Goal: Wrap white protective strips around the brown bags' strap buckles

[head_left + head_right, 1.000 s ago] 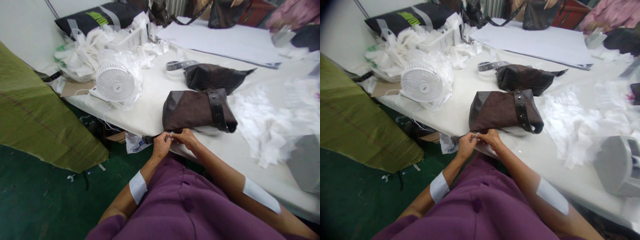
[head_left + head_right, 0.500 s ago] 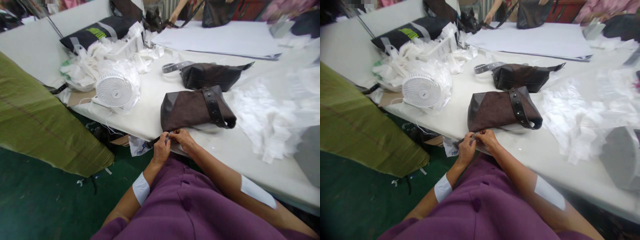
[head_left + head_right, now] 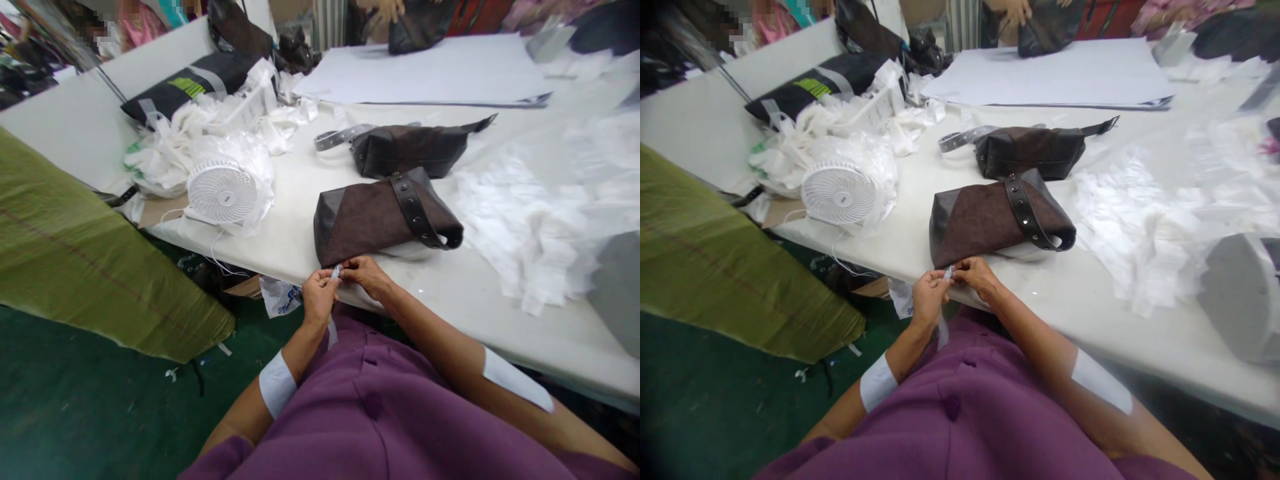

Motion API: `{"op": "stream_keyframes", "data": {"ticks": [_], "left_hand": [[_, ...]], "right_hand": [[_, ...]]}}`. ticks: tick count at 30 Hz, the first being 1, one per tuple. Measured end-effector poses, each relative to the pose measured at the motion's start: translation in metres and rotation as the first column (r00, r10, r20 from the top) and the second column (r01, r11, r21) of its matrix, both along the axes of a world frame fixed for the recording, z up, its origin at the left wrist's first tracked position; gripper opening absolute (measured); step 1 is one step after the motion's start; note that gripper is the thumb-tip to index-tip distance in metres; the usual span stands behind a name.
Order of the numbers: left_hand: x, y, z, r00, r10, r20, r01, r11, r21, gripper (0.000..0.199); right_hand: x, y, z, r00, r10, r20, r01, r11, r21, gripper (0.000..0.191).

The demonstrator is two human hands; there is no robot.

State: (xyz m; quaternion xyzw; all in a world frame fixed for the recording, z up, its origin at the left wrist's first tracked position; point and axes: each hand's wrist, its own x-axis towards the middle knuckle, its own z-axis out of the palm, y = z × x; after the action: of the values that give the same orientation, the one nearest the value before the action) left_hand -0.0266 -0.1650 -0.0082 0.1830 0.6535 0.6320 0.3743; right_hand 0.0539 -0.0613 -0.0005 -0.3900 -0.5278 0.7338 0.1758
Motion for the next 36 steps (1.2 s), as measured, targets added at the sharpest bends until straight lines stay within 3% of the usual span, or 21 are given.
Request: {"op": "stream_keyframes", "data": {"ticks": [5,11,20,24,26,28,32,34,36], "left_hand": [[0.004,0.001,0.015,0.976,0.031,0.216,-0.027,0.999,-0.022,0.029],[0.013,0.002,0.034,0.853,0.067,0.518,-0.044,0.997,-0.057,0.036],[0.009,0.004,0.029,0.882,0.045,0.47,-0.007,0.996,-0.083,0.028],[0.006,0.002,0.026,0.923,0.029,0.383,-0.006,0.998,-0.061,0.028],[0.004,0.002,0.025,0.926,0.023,0.376,-0.015,1.0,-0.024,0.029],[0.002,0.002,0.024,0.905,-0.001,0.426,-0.007,1.0,0.016,0.03],[-0.001,0.001,0.022,0.85,-0.016,0.526,-0.007,0.999,0.041,0.031],[0.0,0.001,0.021,0.846,-0.007,0.533,-0.021,0.999,0.046,0.031],[0.003,0.0,0.02,0.853,-0.003,0.523,-0.031,0.998,0.058,0.031]], "right_hand": [[0.001,-0.002,-0.004,0.999,-0.024,0.034,0.025,1.0,-0.02,0.015],[0.002,0.001,-0.008,0.997,0.033,0.067,-0.031,0.999,-0.032,0.006],[0.003,-0.007,-0.024,0.988,-0.139,0.069,0.129,0.983,0.132,0.018],[-0.003,-0.013,-0.022,0.981,-0.174,0.089,0.163,0.979,0.123,0.02],[-0.007,-0.013,-0.017,0.975,-0.214,0.063,0.209,0.974,0.085,0.02],[-0.009,-0.008,-0.012,0.951,-0.309,-0.032,0.307,0.951,-0.041,0.023],[0.004,0.008,-0.004,0.857,-0.484,-0.175,0.399,0.839,-0.37,0.028],[0.019,0.011,-0.002,0.837,-0.531,-0.133,0.449,0.805,-0.388,0.024],[0.032,0.005,0.002,0.833,-0.552,-0.051,0.512,0.802,-0.308,0.018]]}}
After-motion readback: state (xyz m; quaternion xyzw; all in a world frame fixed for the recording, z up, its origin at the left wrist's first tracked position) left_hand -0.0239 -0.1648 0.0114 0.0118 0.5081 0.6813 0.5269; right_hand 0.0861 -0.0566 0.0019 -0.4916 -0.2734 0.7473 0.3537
